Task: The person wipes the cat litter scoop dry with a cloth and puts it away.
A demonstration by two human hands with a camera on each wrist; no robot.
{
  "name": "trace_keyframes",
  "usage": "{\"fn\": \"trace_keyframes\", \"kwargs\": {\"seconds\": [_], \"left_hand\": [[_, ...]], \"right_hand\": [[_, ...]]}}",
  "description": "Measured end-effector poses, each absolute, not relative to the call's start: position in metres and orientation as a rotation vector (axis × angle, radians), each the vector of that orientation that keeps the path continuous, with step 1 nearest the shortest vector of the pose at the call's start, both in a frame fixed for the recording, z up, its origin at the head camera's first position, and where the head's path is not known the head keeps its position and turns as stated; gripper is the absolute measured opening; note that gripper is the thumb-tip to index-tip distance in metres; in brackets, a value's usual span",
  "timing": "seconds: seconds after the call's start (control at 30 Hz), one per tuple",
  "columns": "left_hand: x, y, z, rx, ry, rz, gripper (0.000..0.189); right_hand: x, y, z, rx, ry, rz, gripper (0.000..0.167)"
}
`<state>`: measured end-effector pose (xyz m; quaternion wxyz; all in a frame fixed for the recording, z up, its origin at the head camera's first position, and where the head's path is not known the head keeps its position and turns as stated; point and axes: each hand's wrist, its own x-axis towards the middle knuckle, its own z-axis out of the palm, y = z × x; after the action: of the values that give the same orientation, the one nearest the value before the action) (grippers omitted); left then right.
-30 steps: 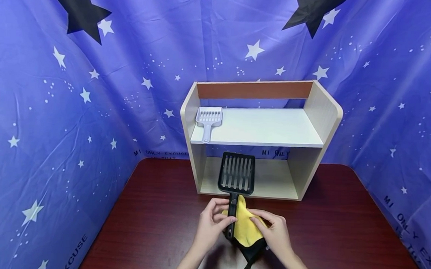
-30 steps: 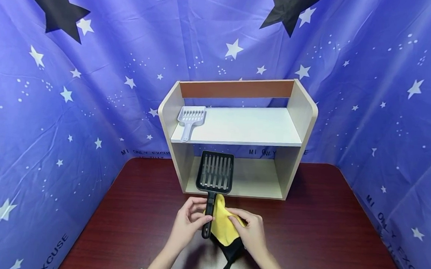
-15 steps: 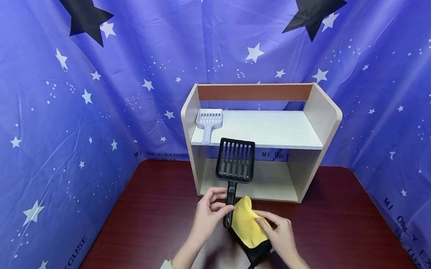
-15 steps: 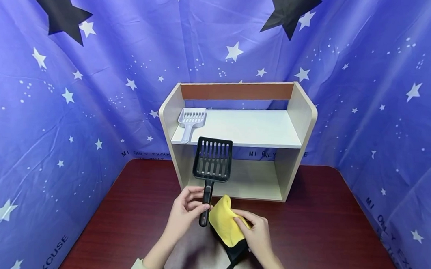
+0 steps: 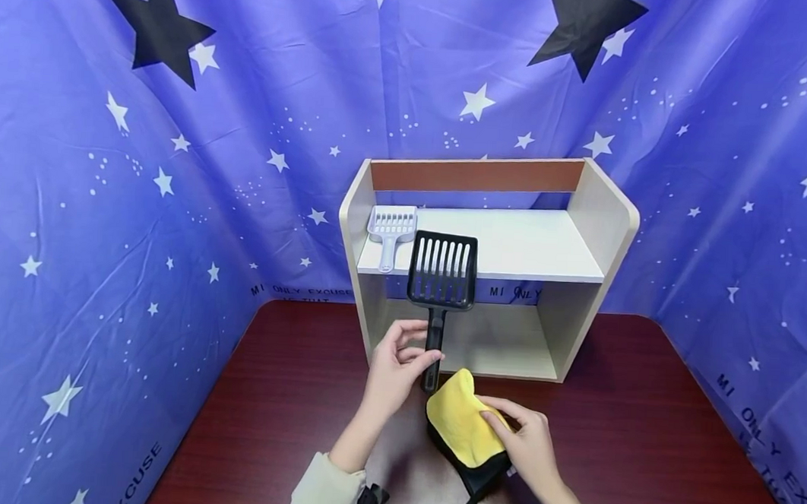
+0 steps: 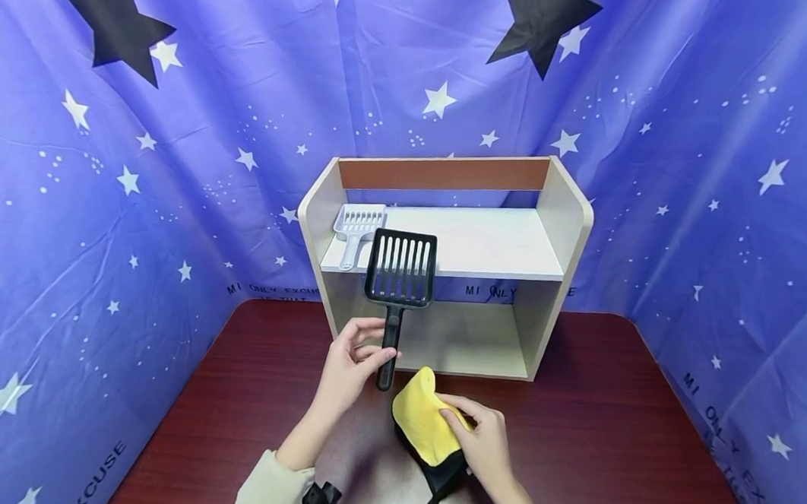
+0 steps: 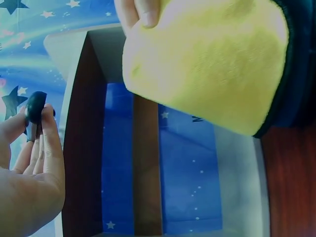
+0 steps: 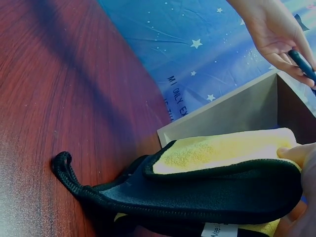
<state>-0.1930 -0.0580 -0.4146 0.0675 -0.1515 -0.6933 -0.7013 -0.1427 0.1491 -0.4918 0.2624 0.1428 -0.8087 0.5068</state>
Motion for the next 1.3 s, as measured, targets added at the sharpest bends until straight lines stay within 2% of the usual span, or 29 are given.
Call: {"fn": "trace_keyframes", "kwargs": {"seconds": [0.1,0.33,0.6,0.83,1.13,1.3], "left_hand": [[-0.202,-0.056,-0.407,-0.480,-2.073,-2.109,0.042],[-0.226,-0.049,-0.391,-0.519,-2.028,-2.117,0.041],[-0.247,-0.045,-0.376,-0.437,-2.023,-2.182,0.043],[-0.262,-0.040,-0.365,-0.310,-2.014,-2.283,0.040],[-0.269,-0.037,-0.357,-0.253,-1.925,-2.424,0.039],[-0.266,-0.038,-0.355,-0.309,-1.811,-2.657,0.049]], "right_hand": [[-0.141,0.149,-0.489,0.386,-2.181,1.371,0.023],[-0.149,0.155,-0.512,0.338,-2.192,1.385,0.024],[-0.133,0.147,-0.482,0.348,-2.163,1.429,0.021],[-0.135,0.149,-0.487,0.329,-2.182,1.454,0.020],[-0.149,0.160,-0.517,0.307,-2.196,1.482,0.021],[-0.149,0.169,-0.519,0.291,-2.190,1.504,0.020]]}}
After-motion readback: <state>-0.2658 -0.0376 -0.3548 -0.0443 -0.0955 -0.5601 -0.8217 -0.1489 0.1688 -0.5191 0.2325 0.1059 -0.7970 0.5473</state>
